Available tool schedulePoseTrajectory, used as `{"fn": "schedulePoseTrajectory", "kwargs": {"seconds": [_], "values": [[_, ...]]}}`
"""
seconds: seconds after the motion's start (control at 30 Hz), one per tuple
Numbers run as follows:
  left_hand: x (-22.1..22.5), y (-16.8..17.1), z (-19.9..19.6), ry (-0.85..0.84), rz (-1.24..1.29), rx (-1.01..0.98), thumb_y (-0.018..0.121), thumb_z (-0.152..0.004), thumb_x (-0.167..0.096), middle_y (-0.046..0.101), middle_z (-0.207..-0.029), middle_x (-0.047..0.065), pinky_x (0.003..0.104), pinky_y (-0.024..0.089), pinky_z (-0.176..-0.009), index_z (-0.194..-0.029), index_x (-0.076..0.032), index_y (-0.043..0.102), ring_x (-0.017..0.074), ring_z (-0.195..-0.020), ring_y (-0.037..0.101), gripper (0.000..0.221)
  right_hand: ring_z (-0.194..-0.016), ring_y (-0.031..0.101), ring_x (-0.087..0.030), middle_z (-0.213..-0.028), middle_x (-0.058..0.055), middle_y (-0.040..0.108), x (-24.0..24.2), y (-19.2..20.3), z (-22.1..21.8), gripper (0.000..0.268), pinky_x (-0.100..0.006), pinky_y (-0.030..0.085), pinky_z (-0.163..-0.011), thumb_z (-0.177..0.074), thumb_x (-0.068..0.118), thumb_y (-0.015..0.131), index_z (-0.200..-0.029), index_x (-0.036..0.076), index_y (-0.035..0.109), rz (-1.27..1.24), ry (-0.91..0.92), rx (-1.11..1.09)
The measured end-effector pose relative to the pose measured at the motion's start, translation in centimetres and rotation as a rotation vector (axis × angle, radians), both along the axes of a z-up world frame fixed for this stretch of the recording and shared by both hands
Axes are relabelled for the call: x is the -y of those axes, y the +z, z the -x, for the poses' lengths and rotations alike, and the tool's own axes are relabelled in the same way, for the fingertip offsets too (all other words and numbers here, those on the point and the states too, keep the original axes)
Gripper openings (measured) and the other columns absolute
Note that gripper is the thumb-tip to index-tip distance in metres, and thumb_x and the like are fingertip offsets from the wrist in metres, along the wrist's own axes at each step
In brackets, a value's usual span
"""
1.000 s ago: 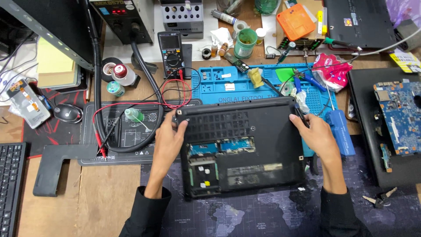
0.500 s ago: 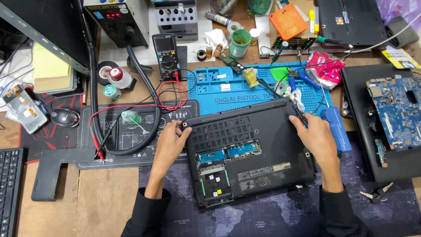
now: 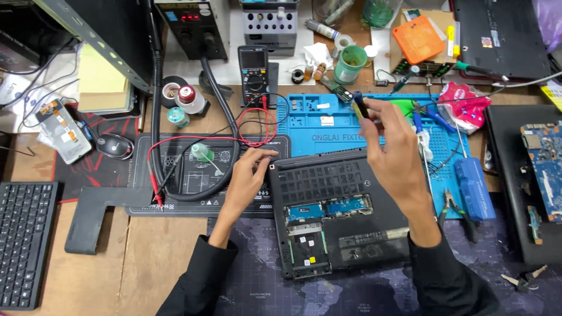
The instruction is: Disassembling a laptop by removing screws from the back panel and extracting the optical drive
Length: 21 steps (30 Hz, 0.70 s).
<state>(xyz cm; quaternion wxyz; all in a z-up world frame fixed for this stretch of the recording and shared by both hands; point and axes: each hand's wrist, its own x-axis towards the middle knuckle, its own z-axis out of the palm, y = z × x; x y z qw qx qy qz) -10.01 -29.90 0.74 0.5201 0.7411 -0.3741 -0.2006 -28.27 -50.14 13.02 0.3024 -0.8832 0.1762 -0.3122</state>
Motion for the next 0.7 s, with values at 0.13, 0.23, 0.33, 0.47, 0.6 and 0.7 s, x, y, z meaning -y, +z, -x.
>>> {"fn": "schedulePoseTrajectory", "kwargs": {"seconds": [0.13,0.23,0.33,0.47,0.6,0.7], "values": [[-0.2,0.2,-0.6,-0.019,-0.006,-0.023,0.056,-0.099,-0.003,0.069,-0.097,0.012,0.036,0.057,-0.081,-0.115,-0.016,0.077,0.0278,-0.096,0.070,0.030,-0.094,0.073,-0.033,-0.100,-0.019,0.063,-2.0,-0.2,-1.8,0.020,-0.045,0.059,-0.089,-0.109,0.003,0.058,-0.128,-0.004,0.059,-0.071,0.027,0.120],[-0.5,0.7,-0.8,-0.046,-0.016,-0.045,0.053,-0.099,-0.001,0.070,-0.098,0.016,0.039,0.057,-0.083,-0.115,-0.012,0.076,0.0315,-0.097,0.071,0.030,-0.095,0.074,-0.036,-0.101,-0.022,0.066,-4.4,-0.9,-3.0,0.020,-0.049,0.062,-0.090,-0.104,-0.004,0.059,-0.123,-0.004,0.053,-0.245,0.096,0.260],[-0.8,0.6,-1.0,-0.044,0.005,-0.082,0.051,-0.100,0.000,0.071,-0.099,0.014,0.038,0.056,-0.086,-0.116,-0.013,0.076,0.0289,-0.099,0.070,0.032,-0.100,0.075,-0.038,-0.111,-0.022,0.065,-5.9,-2.8,-4.1,0.041,-0.047,0.064,-0.089,-0.103,-0.004,0.057,-0.138,0.001,0.035,-0.349,0.194,0.370],[-1.4,2.5,-1.0,-0.028,0.025,-0.051,0.051,-0.100,0.002,0.070,-0.100,0.015,0.040,0.056,-0.087,-0.117,-0.011,0.075,0.0305,-0.100,0.070,0.033,-0.097,0.076,-0.036,-0.116,-0.021,0.067,-7.1,-5.1,-5.3,0.057,-0.043,0.065,-0.086,-0.102,-0.007,0.057,-0.141,0.012,0.021,-0.355,0.265,0.447],[-1.9,4.6,-1.1,-0.046,0.102,-0.005,0.050,-0.100,0.005,0.070,-0.101,0.017,0.043,0.055,-0.089,-0.117,-0.008,0.075,0.0346,-0.103,0.070,0.033,-0.096,0.077,-0.034,-0.114,-0.020,0.069,-7.5,-6.0,-6.1,0.051,-0.042,0.065,-0.086,-0.100,-0.009,0.057,-0.135,0.009,0.024,-0.295,0.316,0.407],[-2.1,5.5,-1.2,-0.058,0.130,-0.013,0.050,-0.101,0.003,0.071,-0.103,0.014,0.042,0.055,-0.091,-0.119,-0.010,0.074,0.0303,-0.104,0.070,0.033,-0.095,0.077,-0.033,-0.112,-0.019,0.069,-7.6,-6.0,-6.5,0.050,-0.042,0.065,-0.086,-0.099,-0.011,0.057,-0.133,0.009,0.026,-0.270,0.332,0.385]]}}
